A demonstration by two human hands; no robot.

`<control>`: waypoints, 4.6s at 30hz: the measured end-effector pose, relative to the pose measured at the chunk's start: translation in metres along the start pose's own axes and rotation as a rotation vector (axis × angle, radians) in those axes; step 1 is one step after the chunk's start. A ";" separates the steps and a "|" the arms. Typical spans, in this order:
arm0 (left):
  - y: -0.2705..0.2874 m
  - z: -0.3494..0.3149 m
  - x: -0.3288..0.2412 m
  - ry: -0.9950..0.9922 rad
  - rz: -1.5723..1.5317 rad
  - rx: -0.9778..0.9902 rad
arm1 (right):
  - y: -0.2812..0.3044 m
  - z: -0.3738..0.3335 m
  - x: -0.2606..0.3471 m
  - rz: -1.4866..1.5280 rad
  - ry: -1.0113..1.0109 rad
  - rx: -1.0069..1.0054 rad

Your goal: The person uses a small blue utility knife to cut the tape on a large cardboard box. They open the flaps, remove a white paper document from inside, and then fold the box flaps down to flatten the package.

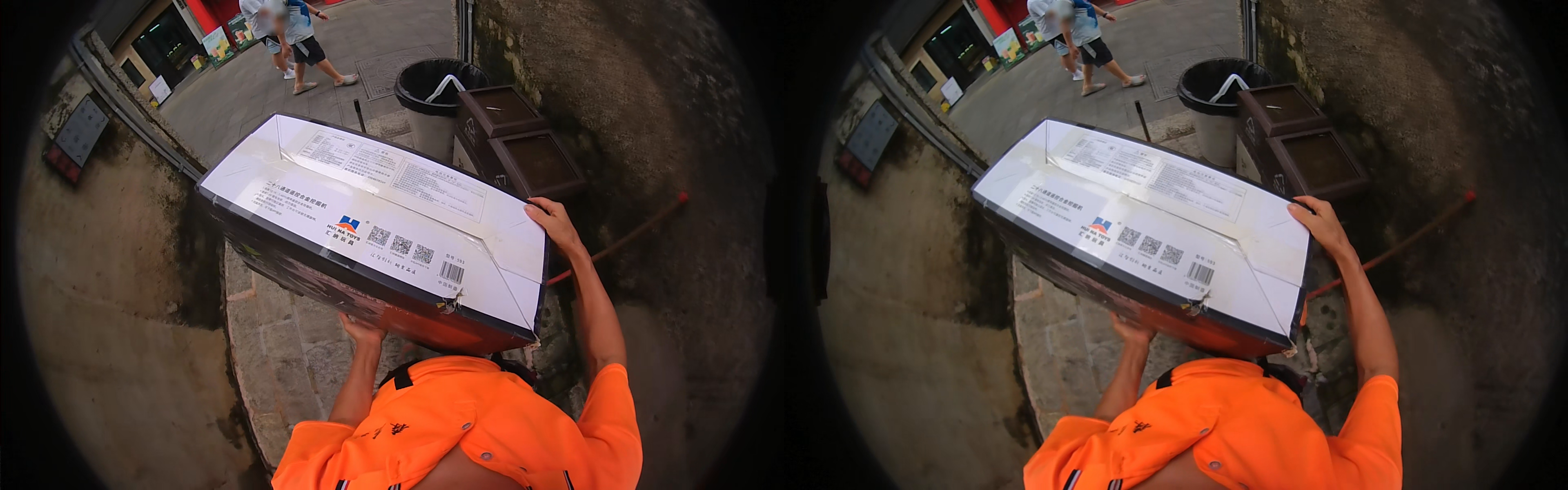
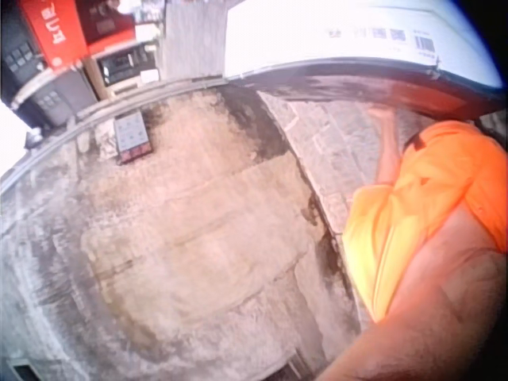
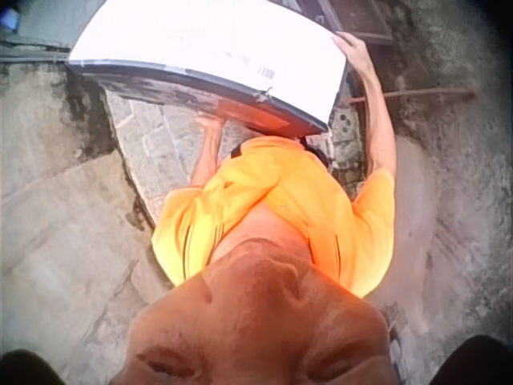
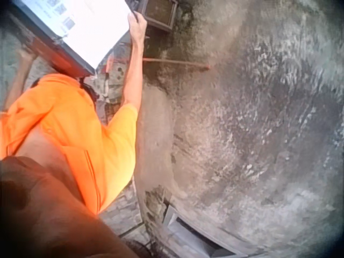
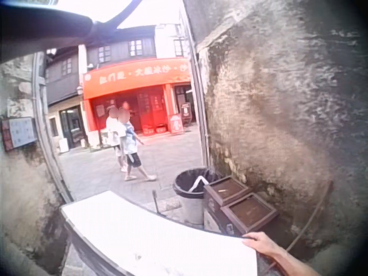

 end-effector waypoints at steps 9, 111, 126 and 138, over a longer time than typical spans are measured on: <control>0.021 -0.011 0.038 0.027 0.076 0.045 | -0.047 -0.004 0.060 -0.592 0.261 0.245; 0.009 0.044 0.075 0.595 1.628 0.317 | -0.234 -0.094 -0.158 -0.317 -0.521 1.067; -0.049 0.023 0.100 0.668 1.175 0.274 | -0.196 -0.075 -0.127 0.580 -0.468 0.412; -0.038 0.010 0.111 0.833 1.148 0.337 | -0.188 -0.079 -0.086 0.413 -0.156 0.510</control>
Point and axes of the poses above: each hand's wrist, its own z-axis towards the middle knuckle, its own y-axis out of the back of the hand, x = y × z, the point moved 6 cm from there along z, towards the middle knuckle, and after that the axes turned 6 degrees about y, right-handed, at the moved point
